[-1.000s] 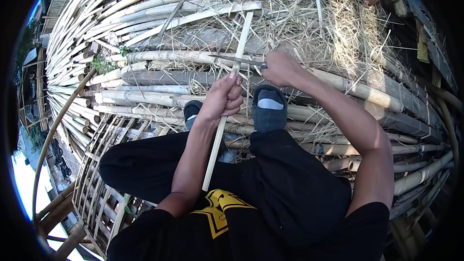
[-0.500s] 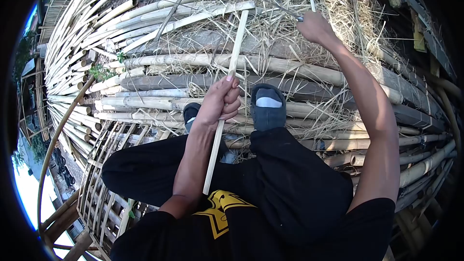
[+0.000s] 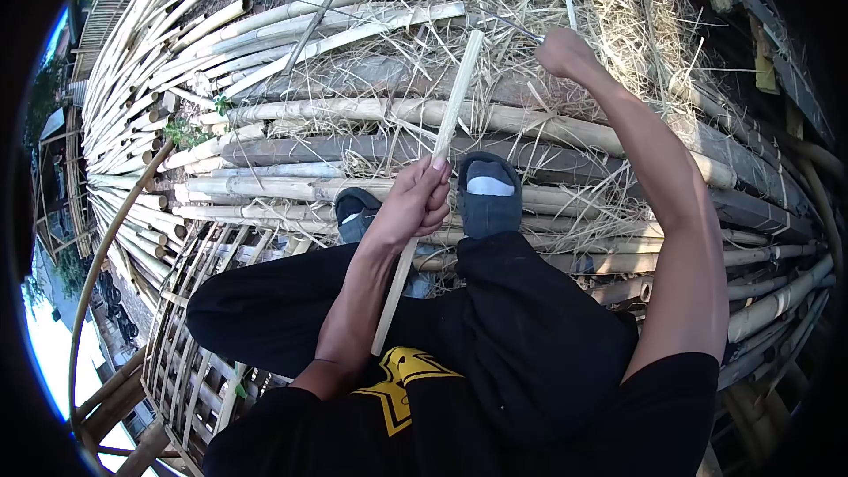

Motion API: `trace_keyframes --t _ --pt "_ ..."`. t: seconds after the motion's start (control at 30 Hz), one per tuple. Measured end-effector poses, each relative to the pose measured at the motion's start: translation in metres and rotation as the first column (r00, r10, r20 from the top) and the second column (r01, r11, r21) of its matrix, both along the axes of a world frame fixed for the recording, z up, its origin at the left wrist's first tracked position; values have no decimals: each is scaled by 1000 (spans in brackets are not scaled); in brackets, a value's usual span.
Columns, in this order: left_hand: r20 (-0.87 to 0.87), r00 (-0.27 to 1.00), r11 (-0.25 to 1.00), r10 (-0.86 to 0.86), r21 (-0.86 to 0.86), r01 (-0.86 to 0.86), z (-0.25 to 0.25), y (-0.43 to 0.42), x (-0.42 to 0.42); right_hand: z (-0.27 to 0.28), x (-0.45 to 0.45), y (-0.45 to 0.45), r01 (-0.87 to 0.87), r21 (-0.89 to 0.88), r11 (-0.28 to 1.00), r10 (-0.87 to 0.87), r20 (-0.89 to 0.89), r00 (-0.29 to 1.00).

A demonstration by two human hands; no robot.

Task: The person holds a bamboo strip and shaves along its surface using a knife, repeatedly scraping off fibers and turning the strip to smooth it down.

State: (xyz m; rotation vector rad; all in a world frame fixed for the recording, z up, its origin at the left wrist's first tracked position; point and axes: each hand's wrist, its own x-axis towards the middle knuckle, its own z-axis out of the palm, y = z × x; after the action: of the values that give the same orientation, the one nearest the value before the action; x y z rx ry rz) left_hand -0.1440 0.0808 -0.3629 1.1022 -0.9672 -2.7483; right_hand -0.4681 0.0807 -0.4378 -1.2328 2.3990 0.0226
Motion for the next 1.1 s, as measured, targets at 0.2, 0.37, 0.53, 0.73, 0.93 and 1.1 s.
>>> trace_keyframes --t 0.2,0.37,0.53,0.73,0.93,1.1 --pt "22 996 993 91 -72 -89 -13 -13 -3 31 -2 7 29 -40 999 -26 79 997" --pt "81 993 988 87 -134 -75 -9 -10 -8 28 115 25 -314 -144 938 344 304 888" --pt "117 990 977 78 -207 -53 -14 -5 -7 17 100 5 -357 -41 933 355 258 898" --pt "97 994 996 40 -87 -32 -10 -10 -10 13 31 -19 -228 63 972 223 83 971" --pt "80 996 995 47 -87 -40 -4 -7 -1 -8 -20 -12 131 110 985 -129 -22 991" --pt "90 994 992 69 -111 -58 -18 -16 -1 26 -5 -7 66 10 998 -66 111 992"
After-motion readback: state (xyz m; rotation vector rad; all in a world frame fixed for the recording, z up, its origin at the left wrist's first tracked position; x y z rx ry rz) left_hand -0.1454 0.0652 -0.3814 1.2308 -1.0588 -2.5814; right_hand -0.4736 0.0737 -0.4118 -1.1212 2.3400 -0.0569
